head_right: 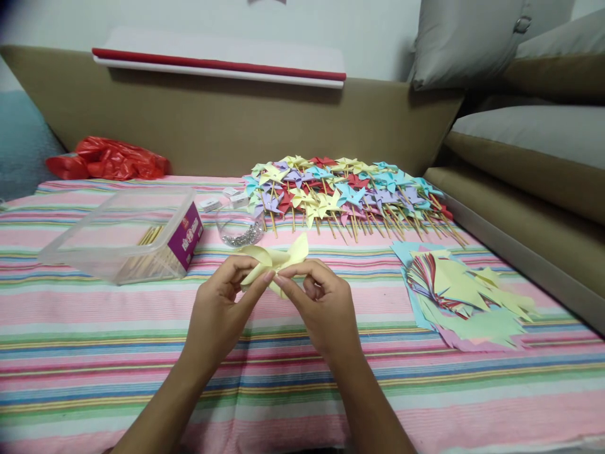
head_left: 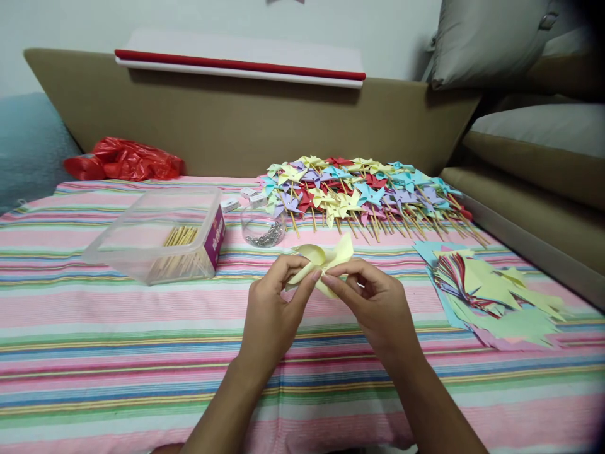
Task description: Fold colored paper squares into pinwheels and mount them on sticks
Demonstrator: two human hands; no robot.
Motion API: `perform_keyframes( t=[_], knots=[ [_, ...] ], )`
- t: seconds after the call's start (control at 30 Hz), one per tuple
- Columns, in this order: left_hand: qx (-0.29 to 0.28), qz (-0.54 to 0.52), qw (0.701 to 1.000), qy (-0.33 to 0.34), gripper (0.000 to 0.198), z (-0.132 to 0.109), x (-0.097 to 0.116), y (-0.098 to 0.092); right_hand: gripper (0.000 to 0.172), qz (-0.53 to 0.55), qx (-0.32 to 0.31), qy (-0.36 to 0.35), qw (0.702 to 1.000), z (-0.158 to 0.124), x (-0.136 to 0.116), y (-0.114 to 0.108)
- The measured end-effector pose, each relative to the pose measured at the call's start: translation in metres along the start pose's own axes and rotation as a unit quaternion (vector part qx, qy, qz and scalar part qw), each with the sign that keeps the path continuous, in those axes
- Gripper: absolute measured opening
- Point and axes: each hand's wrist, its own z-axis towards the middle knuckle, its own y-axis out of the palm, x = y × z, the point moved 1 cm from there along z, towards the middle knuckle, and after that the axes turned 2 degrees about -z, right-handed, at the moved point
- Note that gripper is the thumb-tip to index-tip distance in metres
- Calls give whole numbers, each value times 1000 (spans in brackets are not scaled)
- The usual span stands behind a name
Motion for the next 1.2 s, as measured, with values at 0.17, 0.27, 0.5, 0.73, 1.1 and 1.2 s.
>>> perform_keyframes(
  t=[0.17, 0.27, 0.5, 0.73, 1.1, 1.2],
  knots=[
    [1, -4, 1000, -1, 14, 0, 0, 0, 23, 49, 23, 38, 998, -1, 2, 2],
    [2, 2, 1000, 2, 14, 0, 0, 0, 39, 115, 25, 50, 992, 0, 3, 4],
    [0, 16, 1000, 18, 11, 0, 0, 0, 50, 151, -5, 83, 985, 1, 1, 6],
    [-4, 36, 999, 33, 11, -1, 1, -1, 33, 80, -31, 85, 993, 0, 3, 3],
    [-12, 23, 1000, 17, 10, -2, -1, 0, 39, 134, -32, 117, 983, 0, 0, 6],
    [-14, 17, 1000, 14, 9, -1, -1, 1, 40, 143, -27, 121, 982, 0, 0, 6]
  ],
)
